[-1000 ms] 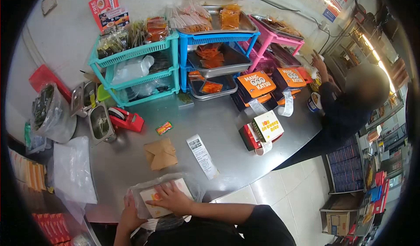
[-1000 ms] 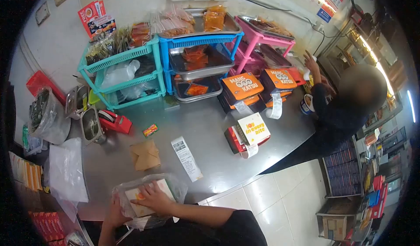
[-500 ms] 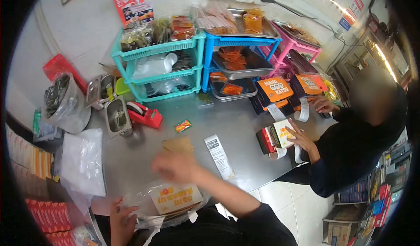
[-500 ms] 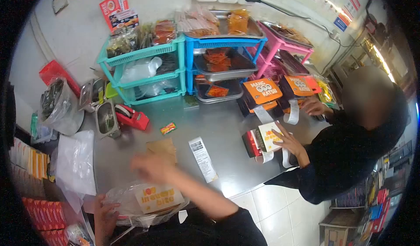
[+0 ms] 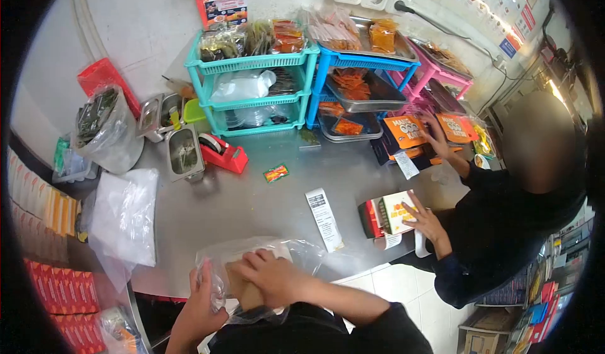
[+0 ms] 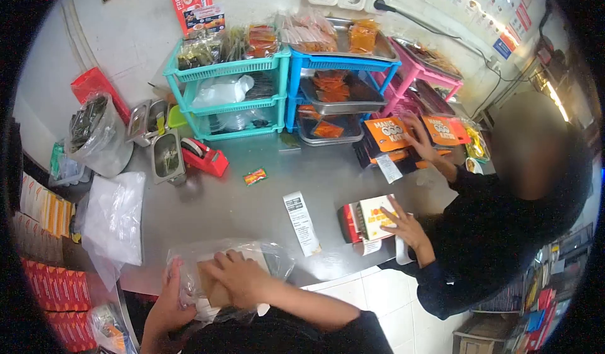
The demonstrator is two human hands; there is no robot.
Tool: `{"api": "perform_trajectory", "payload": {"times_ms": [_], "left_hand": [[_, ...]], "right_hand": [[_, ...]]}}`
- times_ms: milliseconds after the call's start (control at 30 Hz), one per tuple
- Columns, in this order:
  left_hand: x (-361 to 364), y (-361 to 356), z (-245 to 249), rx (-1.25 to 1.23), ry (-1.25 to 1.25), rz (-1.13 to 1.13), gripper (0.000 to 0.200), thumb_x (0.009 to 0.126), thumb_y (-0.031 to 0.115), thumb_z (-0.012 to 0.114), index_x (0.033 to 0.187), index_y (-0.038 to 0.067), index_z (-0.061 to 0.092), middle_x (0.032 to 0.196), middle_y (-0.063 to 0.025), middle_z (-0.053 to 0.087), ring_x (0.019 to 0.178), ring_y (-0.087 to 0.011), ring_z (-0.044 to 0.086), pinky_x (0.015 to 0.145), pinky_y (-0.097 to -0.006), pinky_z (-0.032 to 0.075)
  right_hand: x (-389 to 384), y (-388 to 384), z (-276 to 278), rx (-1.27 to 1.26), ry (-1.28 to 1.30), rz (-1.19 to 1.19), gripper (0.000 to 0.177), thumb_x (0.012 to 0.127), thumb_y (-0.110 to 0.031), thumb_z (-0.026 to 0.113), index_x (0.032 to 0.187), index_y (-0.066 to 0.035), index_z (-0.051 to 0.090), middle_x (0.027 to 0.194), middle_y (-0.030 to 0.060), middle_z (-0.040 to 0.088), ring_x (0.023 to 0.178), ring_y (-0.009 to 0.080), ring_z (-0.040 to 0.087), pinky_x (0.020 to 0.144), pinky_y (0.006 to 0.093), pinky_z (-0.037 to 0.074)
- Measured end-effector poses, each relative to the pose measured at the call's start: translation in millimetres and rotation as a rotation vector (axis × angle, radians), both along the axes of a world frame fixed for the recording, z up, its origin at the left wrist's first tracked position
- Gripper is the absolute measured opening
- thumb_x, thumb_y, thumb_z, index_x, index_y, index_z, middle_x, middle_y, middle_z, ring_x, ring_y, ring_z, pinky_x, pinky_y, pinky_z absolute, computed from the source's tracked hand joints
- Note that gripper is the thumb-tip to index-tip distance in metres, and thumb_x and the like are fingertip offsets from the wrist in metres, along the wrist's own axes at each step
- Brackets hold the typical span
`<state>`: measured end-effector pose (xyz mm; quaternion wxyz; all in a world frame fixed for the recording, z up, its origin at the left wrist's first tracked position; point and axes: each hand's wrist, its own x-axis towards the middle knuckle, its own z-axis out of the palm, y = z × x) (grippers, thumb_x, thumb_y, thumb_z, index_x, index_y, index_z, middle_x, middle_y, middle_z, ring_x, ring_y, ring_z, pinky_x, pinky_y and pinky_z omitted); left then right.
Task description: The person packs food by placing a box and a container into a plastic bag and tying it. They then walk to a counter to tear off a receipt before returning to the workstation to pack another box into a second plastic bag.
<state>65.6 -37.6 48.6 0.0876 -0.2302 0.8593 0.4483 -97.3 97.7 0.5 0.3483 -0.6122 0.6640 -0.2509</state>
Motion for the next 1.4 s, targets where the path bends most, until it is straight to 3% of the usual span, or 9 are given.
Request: {"api": "perform_trajectory", "payload": {"times_ms": [300, 400, 533, 667, 733, 833, 1133, 1333, 1400], "left_hand": [[15, -4, 0, -0.103, 0.089, -0.253, 0.078, 0.062, 0.000, 0.051, 0.135, 0.002, 0.023, 0.129, -0.0244, 0.034, 0.120, -0.0358, 0.036, 0.098, -0.0357, 0.031], [22, -11, -3, -0.213, 0.230, -0.274, 0.062, 0.062, -0.003, 0.048, 0.123, 0.002, 0.037, 0.118, -0.0223, 0.043, 0.108, -0.0366, 0.045, 0.092, -0.0370, 0.036], [20, -14, 58, -0.350, -0.056, 0.350, 0.038, 0.064, -0.006, 0.046, 0.101, 0.000, 0.048, 0.087, -0.0166, 0.055, 0.080, -0.0355, 0.057, 0.080, -0.0363, 0.044], [40, -46, 41, -0.465, -0.073, 0.060, 0.040, 0.069, -0.002, 0.050, 0.108, 0.001, 0.044, 0.084, -0.0161, 0.057, 0.076, -0.0275, 0.058, 0.073, -0.0328, 0.046], [32, -33, 34, 0.609, 0.360, 0.139, 0.034, 0.077, 0.000, 0.051, 0.110, 0.003, 0.045, 0.085, -0.0151, 0.059, 0.074, -0.0234, 0.060, 0.074, -0.0339, 0.046], [0, 5, 58, 0.983, 0.542, 0.172, 0.032, 0.079, 0.000, 0.052, 0.110, 0.005, 0.046, 0.091, -0.0154, 0.061, 0.080, -0.0228, 0.060, 0.077, -0.0356, 0.045], [35, -40, 21, 0.102, 0.259, -0.189, 0.074, 0.069, 0.011, 0.073, 0.127, 0.005, 0.028, 0.109, -0.0185, 0.055, 0.101, -0.0257, 0.054, 0.090, -0.0374, 0.039], [-7, 8, -111, -0.270, 0.325, -0.124, 0.089, 0.059, 0.050, 0.073, 0.127, 0.003, 0.038, 0.125, -0.0179, 0.038, 0.124, -0.0296, 0.029, 0.101, -0.0474, 0.016], [-42, 15, -86, -0.340, 0.126, -0.424, 0.062, 0.063, 0.042, 0.068, 0.113, 0.009, 0.054, 0.116, -0.0132, 0.048, 0.116, -0.0305, 0.038, 0.098, -0.0498, 0.021]], "right_hand": [[-22, 72, -92, -0.468, 0.393, -0.932, 0.061, 0.066, -0.022, 0.070, 0.120, -0.011, 0.044, 0.113, 0.0133, 0.050, 0.103, 0.0304, 0.050, 0.080, 0.0418, 0.045], [-30, 89, -101, -0.040, -0.596, -0.971, 0.046, 0.069, -0.017, 0.067, 0.111, -0.008, 0.053, 0.100, 0.0143, 0.060, 0.091, 0.0302, 0.059, 0.077, 0.0380, 0.046], [-55, 106, 21, 0.350, 0.365, -0.947, 0.021, 0.071, -0.009, 0.059, 0.091, -0.003, 0.061, 0.081, 0.0164, 0.064, 0.076, 0.0295, 0.062, 0.069, 0.0367, 0.049], [-46, 104, 39, 0.039, 0.259, -0.854, 0.029, 0.075, -0.004, 0.056, 0.104, -0.005, 0.055, 0.081, 0.0147, 0.064, 0.080, 0.0258, 0.064, 0.072, 0.0344, 0.049], [-40, 97, 57, -0.209, -0.987, -0.667, 0.045, 0.080, 0.005, 0.048, 0.122, -0.010, 0.039, 0.079, 0.0130, 0.063, 0.075, 0.0273, 0.064, 0.066, 0.0341, 0.049], [-8, 75, 97, -0.346, -1.182, -0.512, 0.065, 0.083, 0.004, 0.050, 0.135, -0.012, 0.014, 0.103, 0.0167, 0.057, 0.093, 0.0266, 0.059, 0.080, 0.0329, 0.048], [-41, 133, 85, -0.371, -0.066, -0.528, 0.098, 0.055, -0.032, 0.084, 0.132, -0.005, 0.029, 0.102, 0.0130, 0.058, 0.094, 0.0246, 0.059, 0.071, 0.0307, 0.047], [-23, 90, -77, -0.074, 0.197, -0.301, 0.114, 0.056, -0.044, 0.079, 0.140, -0.006, 0.012, 0.144, 0.0228, -0.011, 0.134, 0.0348, -0.013, 0.099, 0.0637, -0.002], [0, 39, -39, -0.144, 0.264, -0.121, 0.097, 0.065, -0.039, 0.073, 0.138, -0.006, 0.019, 0.143, 0.0281, 0.002, 0.134, 0.0380, 0.005, 0.098, 0.0642, 0.009]]}}
